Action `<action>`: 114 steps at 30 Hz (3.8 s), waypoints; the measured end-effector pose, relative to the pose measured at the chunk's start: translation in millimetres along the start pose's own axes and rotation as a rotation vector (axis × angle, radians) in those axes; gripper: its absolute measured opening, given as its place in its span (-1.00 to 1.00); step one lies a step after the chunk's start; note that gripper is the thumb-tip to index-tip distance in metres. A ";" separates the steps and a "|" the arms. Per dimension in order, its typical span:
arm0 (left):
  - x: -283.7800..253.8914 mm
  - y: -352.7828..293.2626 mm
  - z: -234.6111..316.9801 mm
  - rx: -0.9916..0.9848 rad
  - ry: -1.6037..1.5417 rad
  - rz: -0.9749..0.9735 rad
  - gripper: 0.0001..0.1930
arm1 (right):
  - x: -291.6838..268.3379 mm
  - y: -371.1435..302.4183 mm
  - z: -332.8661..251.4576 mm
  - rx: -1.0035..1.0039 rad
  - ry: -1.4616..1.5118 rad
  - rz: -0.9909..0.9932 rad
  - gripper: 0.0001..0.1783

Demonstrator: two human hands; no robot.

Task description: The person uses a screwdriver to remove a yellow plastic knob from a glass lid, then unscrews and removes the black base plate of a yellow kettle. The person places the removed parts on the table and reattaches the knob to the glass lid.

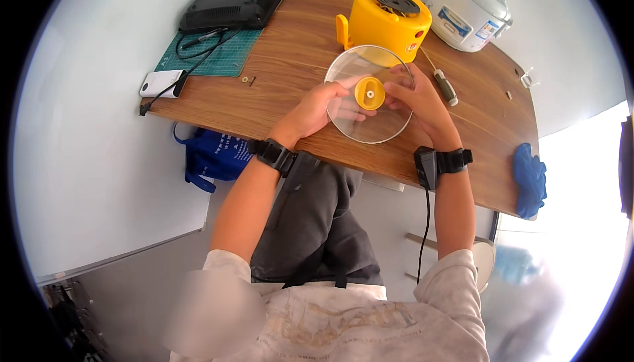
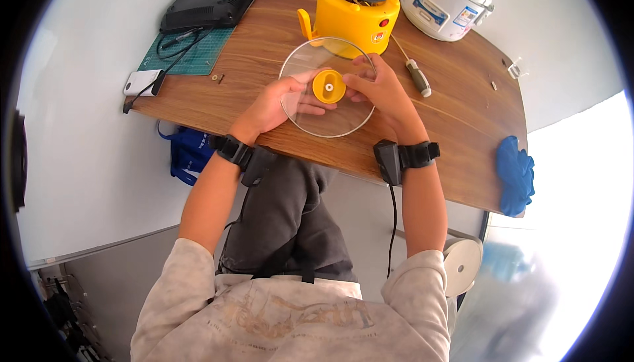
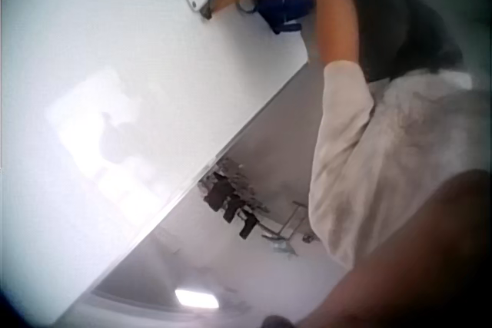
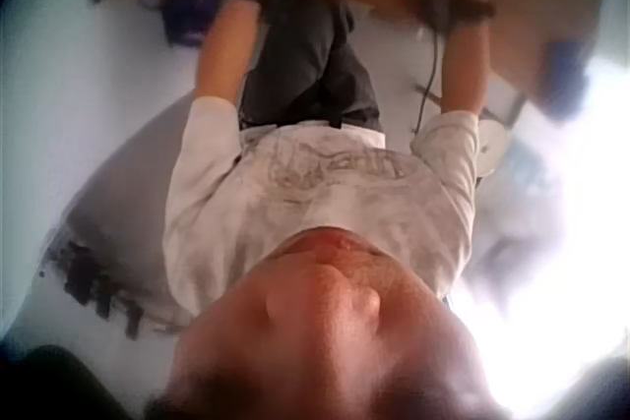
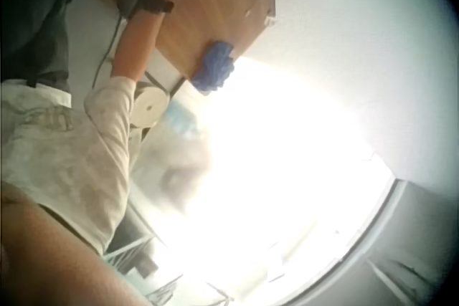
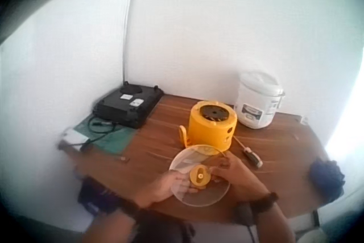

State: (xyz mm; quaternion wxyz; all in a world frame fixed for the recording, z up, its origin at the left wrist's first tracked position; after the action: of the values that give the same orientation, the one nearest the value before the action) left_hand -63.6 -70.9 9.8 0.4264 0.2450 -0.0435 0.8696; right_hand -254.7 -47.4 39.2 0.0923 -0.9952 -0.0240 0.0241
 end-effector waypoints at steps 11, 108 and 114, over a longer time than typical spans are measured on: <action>-0.2 1.0 2.8 0.015 -0.048 0.021 -0.41 | 17.5 -16.2 -108.2 -0.320 -0.767 0.300 -0.62; -6.7 3.2 -2.4 0.045 -0.033 0.036 -0.44 | 48.8 -37.0 -24.8 -0.487 -0.710 0.360 -0.82; -8.4 4.0 -3.4 0.048 -0.040 0.037 -0.47 | 52.8 -39.2 -25.5 -0.534 -0.748 0.374 -0.84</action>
State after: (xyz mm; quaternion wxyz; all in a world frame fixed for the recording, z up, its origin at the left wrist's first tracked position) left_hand -63.6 -78.6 3.4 0.4034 0.2716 -0.0354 0.8731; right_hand -202.4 -10.8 69.2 -0.1865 -0.8944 0.1183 0.3890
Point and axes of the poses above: each hand's wrist, its own y-axis towards the middle knuckle, its own x-axis out of the palm, z = x × y, the point moved 5 cm from there along y, towards the middle knuckle, and after that the axes turned 6 degrees about x, right-handed, at the moved point
